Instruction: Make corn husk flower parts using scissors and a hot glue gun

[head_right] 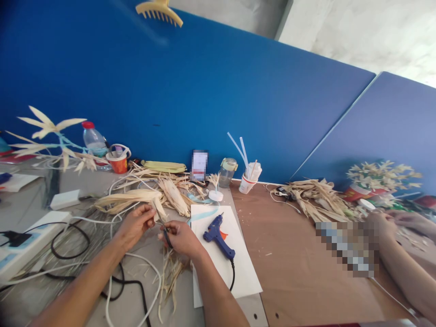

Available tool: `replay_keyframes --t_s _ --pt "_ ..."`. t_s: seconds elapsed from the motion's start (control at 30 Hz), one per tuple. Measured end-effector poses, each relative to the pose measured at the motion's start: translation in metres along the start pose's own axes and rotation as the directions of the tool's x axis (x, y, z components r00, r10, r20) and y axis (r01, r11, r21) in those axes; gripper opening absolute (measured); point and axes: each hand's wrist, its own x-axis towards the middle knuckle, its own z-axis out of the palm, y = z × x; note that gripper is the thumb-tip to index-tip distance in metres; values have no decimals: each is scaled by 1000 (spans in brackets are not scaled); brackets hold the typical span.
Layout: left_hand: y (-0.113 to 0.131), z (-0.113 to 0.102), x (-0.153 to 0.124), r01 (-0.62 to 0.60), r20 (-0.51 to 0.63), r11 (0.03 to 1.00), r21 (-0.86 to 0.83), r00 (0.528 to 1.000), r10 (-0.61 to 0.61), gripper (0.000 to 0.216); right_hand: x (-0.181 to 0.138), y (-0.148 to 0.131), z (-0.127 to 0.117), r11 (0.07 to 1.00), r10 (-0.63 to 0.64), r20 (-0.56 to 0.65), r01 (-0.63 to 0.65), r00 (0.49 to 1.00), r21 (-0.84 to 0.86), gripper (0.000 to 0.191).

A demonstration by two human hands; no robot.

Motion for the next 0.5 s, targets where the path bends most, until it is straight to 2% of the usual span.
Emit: replay_keyframes --t_s 0.37,0.5 --pt "-3 2 -1 18 46 996 85 999 -22 26 1 1 -1 999 -4 14 3 1000 39 27" --pt "0 4 -2 7 38 996 92 999 -11 26 2 0 -3 1000 -5 -50 7 999 27 28"
